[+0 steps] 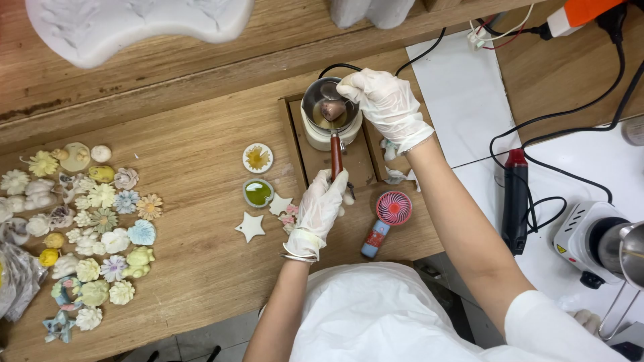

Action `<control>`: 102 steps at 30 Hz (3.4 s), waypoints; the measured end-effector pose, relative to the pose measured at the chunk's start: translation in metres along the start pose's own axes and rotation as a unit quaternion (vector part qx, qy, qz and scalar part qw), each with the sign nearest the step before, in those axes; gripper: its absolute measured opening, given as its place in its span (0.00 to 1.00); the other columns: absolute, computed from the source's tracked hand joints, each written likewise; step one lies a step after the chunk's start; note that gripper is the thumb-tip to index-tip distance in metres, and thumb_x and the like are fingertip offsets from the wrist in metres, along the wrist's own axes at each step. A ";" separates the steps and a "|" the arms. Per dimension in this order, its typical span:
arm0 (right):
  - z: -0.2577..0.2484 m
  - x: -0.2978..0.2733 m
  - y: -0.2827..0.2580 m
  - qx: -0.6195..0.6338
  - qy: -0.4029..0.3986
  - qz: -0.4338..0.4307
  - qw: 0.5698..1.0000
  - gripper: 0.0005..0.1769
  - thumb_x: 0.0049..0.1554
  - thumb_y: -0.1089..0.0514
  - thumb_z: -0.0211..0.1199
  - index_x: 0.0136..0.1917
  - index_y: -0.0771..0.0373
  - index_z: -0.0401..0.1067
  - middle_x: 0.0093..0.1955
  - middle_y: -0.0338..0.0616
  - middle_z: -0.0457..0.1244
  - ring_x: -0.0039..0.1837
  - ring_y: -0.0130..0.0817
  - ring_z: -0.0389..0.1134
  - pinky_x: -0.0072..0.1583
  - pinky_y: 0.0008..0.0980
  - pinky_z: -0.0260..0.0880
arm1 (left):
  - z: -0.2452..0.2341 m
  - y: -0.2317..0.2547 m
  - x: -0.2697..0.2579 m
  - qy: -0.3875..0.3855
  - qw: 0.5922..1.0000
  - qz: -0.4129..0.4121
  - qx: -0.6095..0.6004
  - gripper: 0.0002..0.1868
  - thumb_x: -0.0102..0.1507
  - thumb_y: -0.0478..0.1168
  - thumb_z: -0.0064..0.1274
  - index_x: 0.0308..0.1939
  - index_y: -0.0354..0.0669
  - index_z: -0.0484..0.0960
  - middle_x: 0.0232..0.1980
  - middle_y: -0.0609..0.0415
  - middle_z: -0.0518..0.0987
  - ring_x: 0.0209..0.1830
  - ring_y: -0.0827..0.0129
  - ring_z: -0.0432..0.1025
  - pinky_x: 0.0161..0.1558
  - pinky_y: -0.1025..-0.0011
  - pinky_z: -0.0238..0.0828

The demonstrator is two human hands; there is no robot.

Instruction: The person is melting wax in a small pot on an electric heater and stirring it with a spoon for candle making.

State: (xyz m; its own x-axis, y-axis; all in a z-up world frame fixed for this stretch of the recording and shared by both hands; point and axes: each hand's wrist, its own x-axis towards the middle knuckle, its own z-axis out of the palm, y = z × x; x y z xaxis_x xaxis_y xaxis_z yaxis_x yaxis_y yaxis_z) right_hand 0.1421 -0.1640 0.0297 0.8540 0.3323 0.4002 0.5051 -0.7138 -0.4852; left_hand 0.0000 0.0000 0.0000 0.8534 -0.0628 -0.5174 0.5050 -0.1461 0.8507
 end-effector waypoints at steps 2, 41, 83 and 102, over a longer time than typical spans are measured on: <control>-0.009 -0.001 -0.005 0.033 0.002 -0.014 0.999 0.11 0.64 0.48 0.62 0.48 0.55 0.79 0.44 0.41 0.70 0.47 0.41 0.71 0.48 0.38 0.71 | 0.000 0.000 0.000 0.000 1.000 -0.002 0.000 0.22 0.67 0.56 0.47 0.52 0.43 0.78 0.26 0.58 0.81 0.19 0.76 0.68 0.27 0.74 0.66; 0.005 -0.003 -0.031 -0.057 -0.025 0.021 0.998 0.18 0.69 0.47 0.52 0.41 0.58 0.68 0.36 0.46 0.65 0.40 0.48 0.68 0.41 0.46 0.67 | 0.002 0.012 -0.007 -0.021 1.000 0.006 0.006 0.23 0.66 0.57 0.47 0.50 0.40 0.78 0.25 0.54 0.82 0.18 0.73 0.69 0.27 0.72 0.67; -0.033 -0.051 -0.017 0.002 0.025 0.021 0.999 0.11 0.67 0.54 0.57 0.60 0.55 0.74 0.43 0.44 0.66 0.41 0.43 0.70 0.42 0.40 0.70 | 0.041 -0.014 -0.020 0.115 0.984 -0.011 -0.134 0.37 0.65 0.61 0.44 0.72 0.45 0.64 0.37 0.57 0.81 0.19 0.74 0.68 0.31 0.74 0.69; 0.007 -0.062 0.009 0.064 -0.002 -0.017 0.998 0.12 0.67 0.57 0.55 0.62 0.59 0.72 0.49 0.50 0.68 0.50 0.47 0.71 0.49 0.43 0.71 | 0.077 -0.032 0.015 0.115 0.983 0.019 -0.141 0.25 0.68 0.53 0.48 0.58 0.36 0.75 0.33 0.53 0.84 0.19 0.77 0.69 0.24 0.76 0.64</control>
State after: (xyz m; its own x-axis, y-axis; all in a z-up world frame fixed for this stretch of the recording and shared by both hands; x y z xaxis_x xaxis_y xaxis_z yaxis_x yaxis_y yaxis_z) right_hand 0.0944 -0.1868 -0.0047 0.8365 0.3575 0.4152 0.5452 -0.6181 -0.5663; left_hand -0.0128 -0.0725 -0.0420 0.8626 0.1675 -0.4773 0.4597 0.1343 0.8779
